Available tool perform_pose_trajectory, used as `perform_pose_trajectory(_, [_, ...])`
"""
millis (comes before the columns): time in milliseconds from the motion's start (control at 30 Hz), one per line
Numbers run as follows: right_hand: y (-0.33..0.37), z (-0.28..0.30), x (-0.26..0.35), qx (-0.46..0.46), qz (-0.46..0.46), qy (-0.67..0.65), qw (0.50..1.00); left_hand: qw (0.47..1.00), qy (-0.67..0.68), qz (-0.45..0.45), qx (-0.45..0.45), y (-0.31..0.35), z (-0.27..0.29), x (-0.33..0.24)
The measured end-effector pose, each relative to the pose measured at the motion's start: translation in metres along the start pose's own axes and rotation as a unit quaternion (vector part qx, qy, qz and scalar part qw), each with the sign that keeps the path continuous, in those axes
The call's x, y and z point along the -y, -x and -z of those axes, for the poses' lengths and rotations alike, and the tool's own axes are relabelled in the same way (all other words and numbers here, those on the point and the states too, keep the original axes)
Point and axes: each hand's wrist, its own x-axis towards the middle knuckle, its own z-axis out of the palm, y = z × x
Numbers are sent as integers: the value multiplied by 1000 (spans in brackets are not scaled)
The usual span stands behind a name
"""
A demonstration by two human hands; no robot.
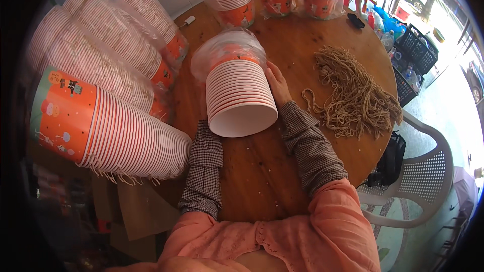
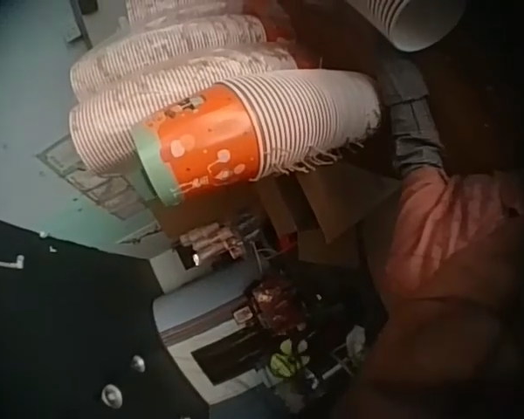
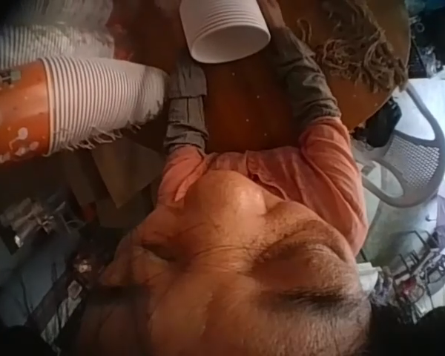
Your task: Attaching rope handles to paper buckets for packaging.
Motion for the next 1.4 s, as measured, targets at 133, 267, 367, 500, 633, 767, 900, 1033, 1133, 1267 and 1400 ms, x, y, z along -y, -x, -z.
perform_pose_trajectory(133, [33, 82, 0, -126, 60, 106, 985, 872, -484, 39, 62, 79, -105, 69])
perform_pose_trajectory(267, [70, 26, 22, -136, 39, 79, 987, 856, -493, -96, 125, 92, -66, 22])
perform_pose_trajectory(367, [102, 24, 34, -178, 82, 62, 979, 910, -395, -119, 39, 129, -65, 26])
perform_pose_trajectory(500, [134, 29, 40, -156, 138, 176, 962, 772, -567, -281, 57, 191, -93, 17])
perform_pose_trajectory(633, [136, 21, 48, -149, 115, 310, 932, 673, -651, -335, 104, 214, -97, 12])
perform_pose_trajectory(767, [128, 18, 43, -158, 151, 352, 910, 622, -716, -310, 69, 212, -98, 11])
perform_pose_trajectory(900, [117, 23, 43, -170, 166, 347, 907, 611, -732, -296, 54, 203, -100, 30])
perform_pose_trajectory(1033, [104, 27, 36, -189, 107, 320, 922, 625, -722, -288, 69, 196, -106, 57])
perform_pose_trajectory(1133, [90, 36, 35, -281, 150, 309, 896, 627, -729, -268, 61, 189, -106, 63])
perform_pose_trajectory(1267, [77, 41, 30, -264, 124, 276, 916, 604, -742, -280, 76, 186, -104, 62])
perform_pose_trajectory(1400, [66, 45, 29, -299, 144, 288, 898, 603, -745, -277, 71, 182, -103, 58])
